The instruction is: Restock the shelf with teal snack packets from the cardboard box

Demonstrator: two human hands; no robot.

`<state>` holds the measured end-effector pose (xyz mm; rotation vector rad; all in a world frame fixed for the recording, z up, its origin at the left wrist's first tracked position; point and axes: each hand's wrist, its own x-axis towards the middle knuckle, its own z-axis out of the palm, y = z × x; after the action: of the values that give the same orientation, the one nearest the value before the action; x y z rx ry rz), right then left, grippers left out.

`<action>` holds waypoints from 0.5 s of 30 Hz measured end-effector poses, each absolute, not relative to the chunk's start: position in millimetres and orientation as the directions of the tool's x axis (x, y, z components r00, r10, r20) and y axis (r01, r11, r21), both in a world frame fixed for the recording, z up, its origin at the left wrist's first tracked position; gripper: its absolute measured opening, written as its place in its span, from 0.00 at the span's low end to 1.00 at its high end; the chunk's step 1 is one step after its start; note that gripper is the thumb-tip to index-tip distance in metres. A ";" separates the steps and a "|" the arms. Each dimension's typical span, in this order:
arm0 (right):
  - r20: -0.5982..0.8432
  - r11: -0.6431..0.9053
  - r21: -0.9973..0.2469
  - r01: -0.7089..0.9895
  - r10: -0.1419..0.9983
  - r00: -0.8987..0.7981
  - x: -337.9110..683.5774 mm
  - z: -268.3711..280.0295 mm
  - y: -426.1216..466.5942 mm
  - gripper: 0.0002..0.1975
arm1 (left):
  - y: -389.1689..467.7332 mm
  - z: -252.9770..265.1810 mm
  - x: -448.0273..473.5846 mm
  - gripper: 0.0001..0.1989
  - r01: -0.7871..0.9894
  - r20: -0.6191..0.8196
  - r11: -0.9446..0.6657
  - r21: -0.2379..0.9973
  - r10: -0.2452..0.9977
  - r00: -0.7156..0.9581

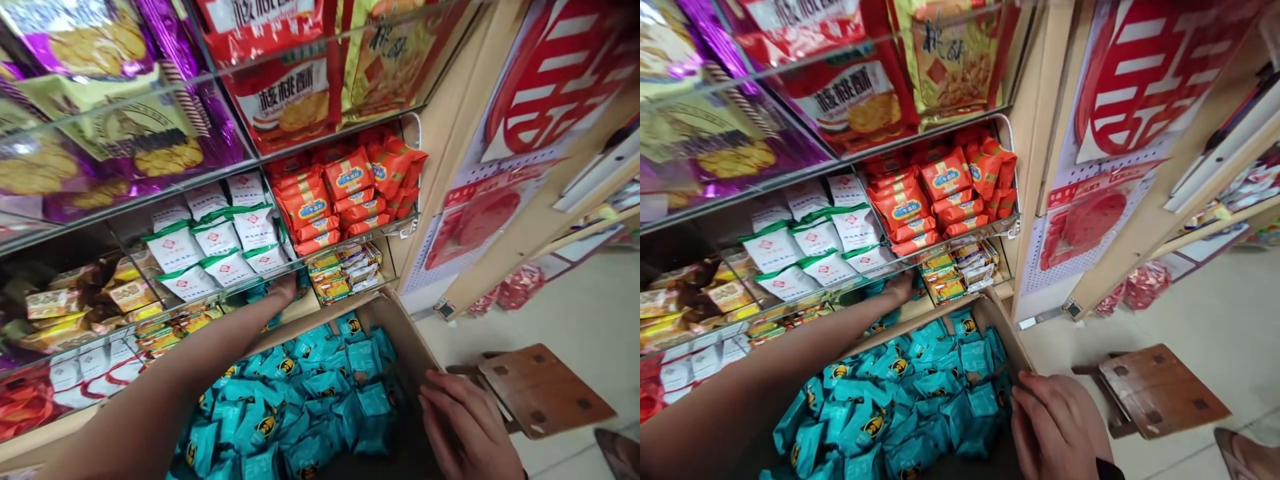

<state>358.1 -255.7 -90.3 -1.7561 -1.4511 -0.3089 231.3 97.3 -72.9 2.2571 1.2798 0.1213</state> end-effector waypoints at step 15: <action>0.622 -0.033 -0.448 0.893 0.706 0.338 356.6 -89.4 -257.6 0.14 | 115.4 -104.1 231.2 0.26 0.767 -0.201 -0.642 -0.015 0.753 0.626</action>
<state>356.6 -257.6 -89.4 -1.7891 -1.4210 -0.2898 231.2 115.4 -104.1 2.7677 1.2952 -0.2910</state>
